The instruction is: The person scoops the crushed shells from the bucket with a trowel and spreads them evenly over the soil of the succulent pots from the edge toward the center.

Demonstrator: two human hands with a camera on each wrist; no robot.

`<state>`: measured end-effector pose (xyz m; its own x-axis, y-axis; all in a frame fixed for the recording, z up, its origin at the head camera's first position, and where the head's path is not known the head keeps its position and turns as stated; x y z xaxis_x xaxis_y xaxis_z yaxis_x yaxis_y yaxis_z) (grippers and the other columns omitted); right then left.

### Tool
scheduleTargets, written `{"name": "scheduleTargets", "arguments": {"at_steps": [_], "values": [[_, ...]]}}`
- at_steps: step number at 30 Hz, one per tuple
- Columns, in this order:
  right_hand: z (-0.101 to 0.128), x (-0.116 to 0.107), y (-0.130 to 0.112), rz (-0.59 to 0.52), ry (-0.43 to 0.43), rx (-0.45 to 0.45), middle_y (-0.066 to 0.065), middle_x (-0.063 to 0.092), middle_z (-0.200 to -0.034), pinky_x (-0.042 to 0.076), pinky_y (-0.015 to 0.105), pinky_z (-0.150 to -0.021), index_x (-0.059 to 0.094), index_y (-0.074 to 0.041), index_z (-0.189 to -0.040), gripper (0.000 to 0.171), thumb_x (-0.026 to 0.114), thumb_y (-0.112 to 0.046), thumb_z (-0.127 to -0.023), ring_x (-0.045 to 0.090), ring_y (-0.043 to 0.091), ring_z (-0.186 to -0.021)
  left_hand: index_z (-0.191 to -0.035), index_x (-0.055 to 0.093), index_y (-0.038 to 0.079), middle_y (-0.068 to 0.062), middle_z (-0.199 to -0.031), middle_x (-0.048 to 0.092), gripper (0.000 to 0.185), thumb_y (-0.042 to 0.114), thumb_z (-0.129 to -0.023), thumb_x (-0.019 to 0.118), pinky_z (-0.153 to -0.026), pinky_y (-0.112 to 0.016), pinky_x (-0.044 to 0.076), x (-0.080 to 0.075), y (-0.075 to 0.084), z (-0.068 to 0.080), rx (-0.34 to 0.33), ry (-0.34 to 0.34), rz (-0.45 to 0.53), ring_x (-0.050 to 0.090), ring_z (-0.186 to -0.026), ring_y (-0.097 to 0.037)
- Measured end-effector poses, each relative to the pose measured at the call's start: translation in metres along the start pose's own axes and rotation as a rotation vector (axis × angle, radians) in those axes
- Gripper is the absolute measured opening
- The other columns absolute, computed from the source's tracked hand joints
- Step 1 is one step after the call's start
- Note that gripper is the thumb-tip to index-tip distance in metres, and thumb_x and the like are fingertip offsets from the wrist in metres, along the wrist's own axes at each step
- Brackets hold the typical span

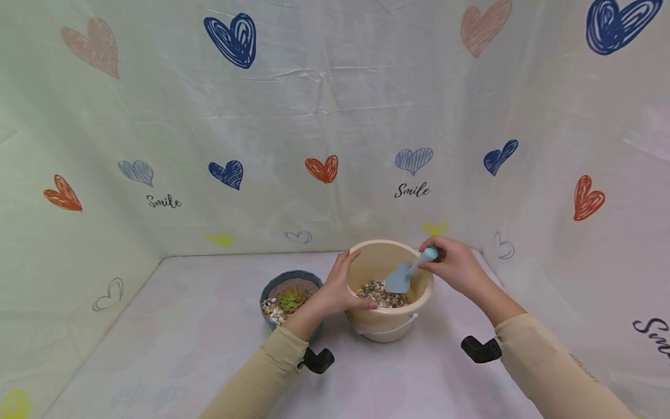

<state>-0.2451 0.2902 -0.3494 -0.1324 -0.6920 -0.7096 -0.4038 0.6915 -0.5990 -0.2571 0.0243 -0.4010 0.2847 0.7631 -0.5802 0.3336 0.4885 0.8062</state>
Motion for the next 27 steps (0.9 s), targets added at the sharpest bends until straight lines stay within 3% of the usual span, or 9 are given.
{"name": "scheduleTargets", "arguments": {"at_steps": [10,20,27], "values": [[-0.006,0.007,-0.009,0.106,-0.063,0.024,0.010,0.066,-0.092,0.053,0.031,-0.064,0.068,0.000,-0.098,0.023,0.080,-0.001,-0.079,0.057,0.023,-0.077,-0.157,0.019,0.019,-0.016,-0.161,0.005,0.117,0.034,-0.066,0.092,-0.109,-0.061,0.021,0.001,0.000,0.000,-0.007,0.008,0.009,0.003,-0.146,-0.037],[-0.011,0.018,-0.010,0.182,-0.062,-0.047,0.008,0.065,-0.085,0.051,0.035,-0.063,0.066,-0.001,-0.091,0.022,0.080,0.004,-0.075,0.056,0.022,-0.074,-0.157,0.017,0.018,-0.019,-0.160,0.000,0.120,0.039,-0.065,0.092,-0.106,-0.059,0.030,0.003,0.000,0.004,-0.060,0.048,0.013,0.018,-0.141,-0.046],[-0.013,0.033,-0.003,0.211,-0.085,-0.072,0.007,0.066,-0.082,0.051,0.039,-0.063,0.064,-0.004,-0.083,0.025,0.082,0.006,-0.071,0.059,0.021,-0.072,-0.157,0.015,0.016,-0.021,-0.160,-0.001,0.121,0.037,-0.066,0.091,-0.104,-0.059,0.033,0.003,-0.001,0.006,-0.057,0.026,0.011,0.023,-0.139,-0.048]]}}
Point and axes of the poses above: each hand's wrist, its own z-axis away from the middle knuckle, its own x-axis out of the palm, y = z × x, the point moved 1 cm from there along -z, towards the middle knuckle
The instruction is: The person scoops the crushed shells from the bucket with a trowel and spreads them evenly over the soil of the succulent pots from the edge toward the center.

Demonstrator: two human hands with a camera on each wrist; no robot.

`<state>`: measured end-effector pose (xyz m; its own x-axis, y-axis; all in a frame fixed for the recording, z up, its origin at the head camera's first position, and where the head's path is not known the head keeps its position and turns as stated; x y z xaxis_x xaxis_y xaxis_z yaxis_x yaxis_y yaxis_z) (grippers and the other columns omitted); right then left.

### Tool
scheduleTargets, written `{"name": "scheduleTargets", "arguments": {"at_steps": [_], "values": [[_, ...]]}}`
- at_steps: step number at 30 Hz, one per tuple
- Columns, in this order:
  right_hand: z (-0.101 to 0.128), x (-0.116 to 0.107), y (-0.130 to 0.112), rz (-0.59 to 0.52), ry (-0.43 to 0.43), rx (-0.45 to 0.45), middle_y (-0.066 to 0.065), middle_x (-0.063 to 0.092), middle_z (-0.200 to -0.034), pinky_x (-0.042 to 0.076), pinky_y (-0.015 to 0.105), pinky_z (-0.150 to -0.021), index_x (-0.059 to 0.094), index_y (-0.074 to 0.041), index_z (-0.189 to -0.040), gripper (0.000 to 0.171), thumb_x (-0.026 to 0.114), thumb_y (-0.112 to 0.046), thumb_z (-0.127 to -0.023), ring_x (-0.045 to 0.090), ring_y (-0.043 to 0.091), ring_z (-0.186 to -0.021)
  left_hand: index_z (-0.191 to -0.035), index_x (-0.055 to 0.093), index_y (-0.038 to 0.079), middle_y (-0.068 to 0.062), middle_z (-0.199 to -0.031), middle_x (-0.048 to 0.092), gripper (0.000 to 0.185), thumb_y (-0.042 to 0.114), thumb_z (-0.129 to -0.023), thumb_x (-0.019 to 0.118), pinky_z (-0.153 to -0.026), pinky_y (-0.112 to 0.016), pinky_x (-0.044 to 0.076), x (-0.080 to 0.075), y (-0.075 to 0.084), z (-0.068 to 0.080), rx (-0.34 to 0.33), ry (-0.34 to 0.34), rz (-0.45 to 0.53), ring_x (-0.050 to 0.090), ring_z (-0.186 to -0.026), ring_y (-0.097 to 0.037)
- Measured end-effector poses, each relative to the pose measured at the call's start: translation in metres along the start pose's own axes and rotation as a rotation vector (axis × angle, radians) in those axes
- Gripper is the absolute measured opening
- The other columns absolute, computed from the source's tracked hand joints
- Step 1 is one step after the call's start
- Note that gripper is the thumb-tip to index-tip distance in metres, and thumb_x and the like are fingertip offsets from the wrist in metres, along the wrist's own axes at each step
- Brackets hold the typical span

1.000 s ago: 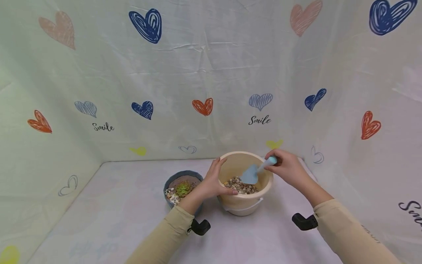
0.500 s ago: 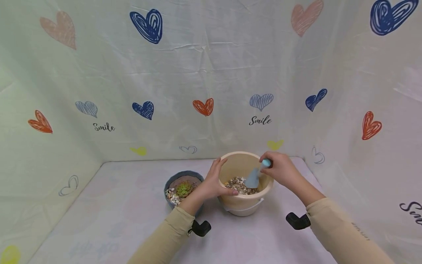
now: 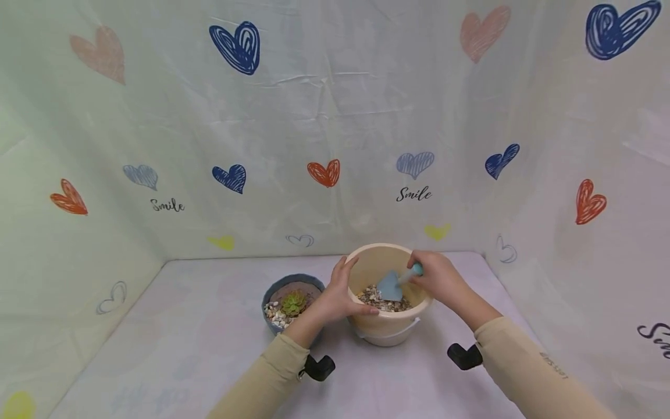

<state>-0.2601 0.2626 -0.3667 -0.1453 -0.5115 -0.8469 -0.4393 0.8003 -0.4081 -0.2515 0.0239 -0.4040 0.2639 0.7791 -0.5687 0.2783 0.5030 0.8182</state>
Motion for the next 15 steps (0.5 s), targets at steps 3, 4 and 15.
{"name": "scheduleTargets", "arguments": {"at_steps": [3,4,15], "values": [[-0.003,0.002,0.001,0.022,-0.004,0.015,0.009,0.067,-0.084,0.052,0.043,-0.066,0.063,-0.005,-0.084,0.025,0.082,0.005,-0.072,0.060,0.023,-0.075,-0.157,0.015,0.016,-0.020,-0.160,-0.001,0.120,0.036,-0.067,0.091,-0.104,-0.058,0.033,0.001,0.000,0.000,0.009,-0.005,0.004,0.024,-0.138,-0.048],[-0.004,0.002,0.001,0.026,-0.009,0.020,0.010,0.067,-0.085,0.052,0.045,-0.067,0.064,-0.006,-0.084,0.024,0.082,0.004,-0.072,0.060,0.024,-0.076,-0.157,0.015,0.016,-0.020,-0.160,-0.001,0.120,0.036,-0.067,0.091,-0.104,-0.058,0.033,0.001,0.000,0.000,0.010,-0.005,0.004,0.024,-0.138,-0.048],[-0.016,-0.002,0.005,-0.033,-0.113,0.036,0.011,0.070,-0.089,0.052,0.045,-0.075,0.073,-0.001,-0.089,0.017,0.079,0.005,-0.075,0.063,0.027,-0.083,-0.157,0.017,0.017,-0.020,-0.160,0.000,0.118,0.034,-0.067,0.091,-0.103,-0.059,0.035,0.003,-0.002,-0.001,0.008,-0.003,-0.003,0.025,-0.138,-0.048]]}}
Point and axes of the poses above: each hand's wrist, its own z-axis away from the middle knuckle, its own x-axis out of the palm, y = z × x, the point moved 1 cm from there along -z, towards the middle knuckle
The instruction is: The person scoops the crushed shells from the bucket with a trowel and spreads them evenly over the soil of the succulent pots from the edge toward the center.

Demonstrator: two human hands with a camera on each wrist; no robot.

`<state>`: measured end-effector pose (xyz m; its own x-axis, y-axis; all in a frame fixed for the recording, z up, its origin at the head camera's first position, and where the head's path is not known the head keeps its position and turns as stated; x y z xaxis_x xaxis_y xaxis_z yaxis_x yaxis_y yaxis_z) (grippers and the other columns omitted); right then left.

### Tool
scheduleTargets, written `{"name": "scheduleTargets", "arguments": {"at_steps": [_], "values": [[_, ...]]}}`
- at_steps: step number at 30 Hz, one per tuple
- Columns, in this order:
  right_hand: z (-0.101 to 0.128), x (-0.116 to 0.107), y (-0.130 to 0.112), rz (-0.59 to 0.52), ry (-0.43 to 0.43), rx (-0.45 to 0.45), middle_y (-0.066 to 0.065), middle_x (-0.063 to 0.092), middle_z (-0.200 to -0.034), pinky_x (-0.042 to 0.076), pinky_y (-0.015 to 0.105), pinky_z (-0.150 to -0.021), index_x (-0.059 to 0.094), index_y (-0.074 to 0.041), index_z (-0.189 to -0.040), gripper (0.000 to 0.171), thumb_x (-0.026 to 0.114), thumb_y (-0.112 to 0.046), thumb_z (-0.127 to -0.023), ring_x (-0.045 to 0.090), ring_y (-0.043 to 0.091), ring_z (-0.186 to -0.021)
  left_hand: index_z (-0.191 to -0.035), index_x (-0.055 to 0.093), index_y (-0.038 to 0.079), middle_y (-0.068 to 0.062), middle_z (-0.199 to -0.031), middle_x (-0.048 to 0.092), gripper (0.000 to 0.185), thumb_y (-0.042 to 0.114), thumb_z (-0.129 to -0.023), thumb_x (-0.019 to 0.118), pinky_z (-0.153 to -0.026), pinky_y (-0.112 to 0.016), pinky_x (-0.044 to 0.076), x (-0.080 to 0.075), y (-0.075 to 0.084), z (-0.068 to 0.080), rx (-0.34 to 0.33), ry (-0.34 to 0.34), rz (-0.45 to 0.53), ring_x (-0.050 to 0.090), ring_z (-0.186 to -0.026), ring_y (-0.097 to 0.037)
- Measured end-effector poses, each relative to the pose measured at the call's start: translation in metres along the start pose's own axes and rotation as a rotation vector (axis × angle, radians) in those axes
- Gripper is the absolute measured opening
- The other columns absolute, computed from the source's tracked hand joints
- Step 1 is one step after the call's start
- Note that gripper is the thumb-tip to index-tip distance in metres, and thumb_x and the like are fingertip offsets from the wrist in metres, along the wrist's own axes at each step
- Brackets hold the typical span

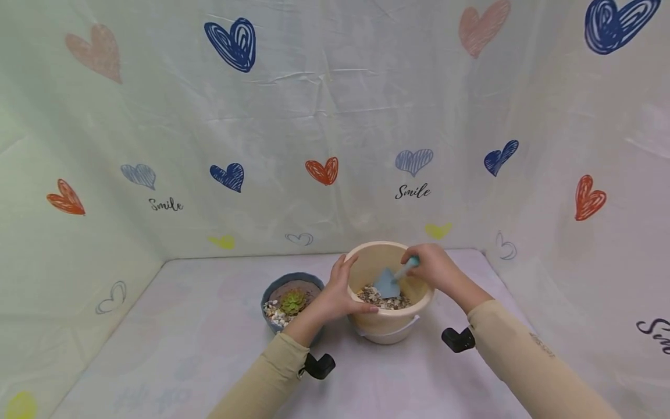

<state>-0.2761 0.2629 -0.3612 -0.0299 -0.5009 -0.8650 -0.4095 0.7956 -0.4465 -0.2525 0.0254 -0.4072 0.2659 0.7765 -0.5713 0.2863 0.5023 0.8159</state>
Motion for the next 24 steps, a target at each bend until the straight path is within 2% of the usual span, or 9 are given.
{"name": "scheduleTargets", "arguments": {"at_steps": [8,17,24], "values": [[-0.013,0.006,0.007,-0.071,-0.020,-0.037,0.004,0.068,-0.084,0.049,0.038,-0.072,0.071,-0.007,-0.083,0.018,0.080,0.004,-0.073,0.058,0.021,-0.079,-0.154,0.023,0.011,-0.019,-0.160,-0.002,0.112,0.035,-0.068,0.090,-0.104,-0.056,0.035,-0.001,-0.001,-0.001,0.008,-0.009,0.007,0.026,-0.138,-0.046],[-0.022,0.012,0.015,-0.153,-0.157,-0.043,0.001,0.069,-0.089,0.048,0.033,-0.071,0.072,-0.011,-0.083,0.016,0.080,0.002,-0.076,0.057,0.017,-0.079,-0.155,0.021,0.011,-0.017,-0.160,-0.006,0.113,0.037,-0.069,0.089,-0.105,-0.055,0.034,-0.001,-0.002,-0.002,0.019,-0.026,0.005,0.024,-0.139,-0.045],[-0.026,0.009,0.016,-0.227,-0.280,-0.110,0.007,0.073,-0.098,0.050,0.028,-0.076,0.071,-0.011,-0.081,0.019,0.080,0.004,-0.074,0.063,0.020,-0.090,-0.154,0.021,0.010,-0.019,-0.160,-0.004,0.111,0.035,-0.070,0.089,-0.105,-0.053,0.035,0.000,-0.003,-0.002,0.020,-0.020,-0.001,0.026,-0.139,-0.044]]}}
Point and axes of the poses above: each hand's wrist, its own z-axis away from the middle knuckle, its own x-axis out of the palm, y = z × x, the point moved 1 cm from there along -z, towards the middle knuckle
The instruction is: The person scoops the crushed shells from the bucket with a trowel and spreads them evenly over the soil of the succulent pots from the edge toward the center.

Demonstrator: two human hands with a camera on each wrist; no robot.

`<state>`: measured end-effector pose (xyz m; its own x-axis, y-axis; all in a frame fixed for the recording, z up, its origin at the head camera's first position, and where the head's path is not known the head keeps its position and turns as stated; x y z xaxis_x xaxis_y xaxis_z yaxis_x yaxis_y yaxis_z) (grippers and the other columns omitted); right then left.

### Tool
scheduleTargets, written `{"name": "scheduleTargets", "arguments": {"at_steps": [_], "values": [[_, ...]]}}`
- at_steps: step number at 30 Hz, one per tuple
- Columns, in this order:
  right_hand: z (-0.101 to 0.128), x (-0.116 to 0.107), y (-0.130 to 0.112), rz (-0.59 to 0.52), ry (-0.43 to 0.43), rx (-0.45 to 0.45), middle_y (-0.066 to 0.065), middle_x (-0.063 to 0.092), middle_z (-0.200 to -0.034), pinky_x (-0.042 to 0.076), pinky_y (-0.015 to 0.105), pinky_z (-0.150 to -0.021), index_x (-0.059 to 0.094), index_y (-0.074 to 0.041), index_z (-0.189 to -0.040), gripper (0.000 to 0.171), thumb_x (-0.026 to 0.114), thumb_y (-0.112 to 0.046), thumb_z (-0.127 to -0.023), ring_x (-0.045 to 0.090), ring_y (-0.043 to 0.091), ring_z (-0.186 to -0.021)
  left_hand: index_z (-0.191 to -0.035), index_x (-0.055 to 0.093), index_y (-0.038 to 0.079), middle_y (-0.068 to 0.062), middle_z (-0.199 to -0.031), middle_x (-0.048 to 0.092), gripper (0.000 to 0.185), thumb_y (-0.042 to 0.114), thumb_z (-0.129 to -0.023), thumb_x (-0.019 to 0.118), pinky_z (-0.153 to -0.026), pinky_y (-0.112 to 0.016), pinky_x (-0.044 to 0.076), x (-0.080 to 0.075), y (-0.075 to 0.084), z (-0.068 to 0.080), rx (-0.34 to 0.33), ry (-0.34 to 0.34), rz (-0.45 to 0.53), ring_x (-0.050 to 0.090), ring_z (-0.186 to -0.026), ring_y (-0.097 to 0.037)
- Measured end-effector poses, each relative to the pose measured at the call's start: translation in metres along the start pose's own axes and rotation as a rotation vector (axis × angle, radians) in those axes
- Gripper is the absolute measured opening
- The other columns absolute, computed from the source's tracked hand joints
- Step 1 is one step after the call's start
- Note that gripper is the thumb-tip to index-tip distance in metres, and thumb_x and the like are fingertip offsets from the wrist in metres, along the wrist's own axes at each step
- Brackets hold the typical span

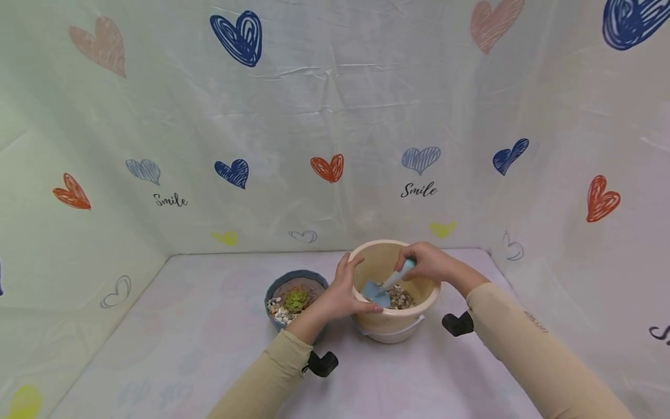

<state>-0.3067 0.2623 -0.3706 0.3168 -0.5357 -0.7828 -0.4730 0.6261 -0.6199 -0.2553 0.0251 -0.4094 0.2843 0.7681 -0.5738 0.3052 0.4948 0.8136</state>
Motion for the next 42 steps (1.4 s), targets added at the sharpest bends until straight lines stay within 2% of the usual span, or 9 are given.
{"name": "scheduleTargets", "arguments": {"at_steps": [6,9,15,27,33,42], "values": [[0.000,-0.003,-0.002,-0.035,-0.068,0.017,0.003,0.071,-0.095,0.048,0.028,-0.075,0.071,-0.009,-0.082,0.018,0.079,0.004,-0.074,0.057,0.020,-0.085,-0.154,0.021,0.010,-0.018,-0.160,-0.004,0.110,0.035,-0.070,0.089,-0.106,-0.052,0.035,0.001,0.002,0.000,-0.011,-0.002,-0.015,0.026,-0.139,-0.043],[-0.002,-0.004,-0.002,-0.037,-0.084,0.065,0.001,0.068,-0.089,0.047,0.030,-0.073,0.071,-0.009,-0.082,0.019,0.080,0.004,-0.073,0.054,0.020,-0.081,-0.154,0.021,0.010,-0.017,-0.160,-0.005,0.111,0.036,-0.070,0.089,-0.106,-0.051,0.034,0.001,0.002,0.000,-0.021,-0.005,-0.012,0.024,-0.140,-0.042],[-0.008,-0.003,-0.001,-0.085,-0.090,0.171,0.003,0.064,-0.086,0.050,0.033,-0.072,0.069,-0.008,-0.083,0.019,0.081,0.002,-0.073,0.057,0.019,-0.077,-0.153,0.022,0.010,-0.017,-0.160,-0.004,0.112,0.036,-0.068,0.090,-0.107,-0.051,0.034,0.001,0.003,0.001,-0.029,0.009,-0.017,0.024,-0.140,-0.042],[-0.002,-0.008,0.001,-0.246,-0.062,0.247,0.008,0.064,-0.088,0.054,0.028,-0.068,0.065,-0.001,-0.089,0.018,0.078,-0.002,-0.077,0.060,0.019,-0.077,-0.153,0.021,0.011,-0.018,-0.160,-0.002,0.113,0.040,-0.068,0.089,-0.105,-0.050,0.036,0.002,0.004,0.002,-0.024,0.020,-0.055,0.028,-0.139,-0.042],[0.007,-0.012,-0.002,-0.323,-0.038,0.235,0.008,0.067,-0.088,0.056,0.029,-0.070,0.062,0.002,-0.092,0.022,0.078,-0.005,-0.080,0.063,0.018,-0.077,-0.153,0.022,0.011,-0.016,-0.160,-0.002,0.113,0.039,-0.068,0.090,-0.106,-0.050,0.035,0.001,0.004,0.002,-0.026,0.031,-0.040,0.026,-0.139,-0.041],[0.026,-0.018,0.008,-0.511,0.029,0.242,0.014,0.069,-0.090,0.057,0.034,-0.073,0.055,0.008,-0.097,0.020,0.071,0.004,-0.085,0.068,0.018,-0.075,-0.153,0.021,0.010,-0.017,-0.160,-0.002,0.114,0.038,-0.067,0.091,-0.106,-0.051,0.034,0.002,0.004,0.003,-0.016,0.025,-0.021,0.026,-0.139,-0.042]]}}
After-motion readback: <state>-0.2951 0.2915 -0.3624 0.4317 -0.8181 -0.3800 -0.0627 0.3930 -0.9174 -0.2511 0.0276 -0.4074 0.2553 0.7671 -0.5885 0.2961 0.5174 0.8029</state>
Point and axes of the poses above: each hand's wrist, its own z-axis away from the middle knuckle, its own x-axis out of the palm, y = z × x, the point moved 1 cm from there along -z, towards the middle knuckle
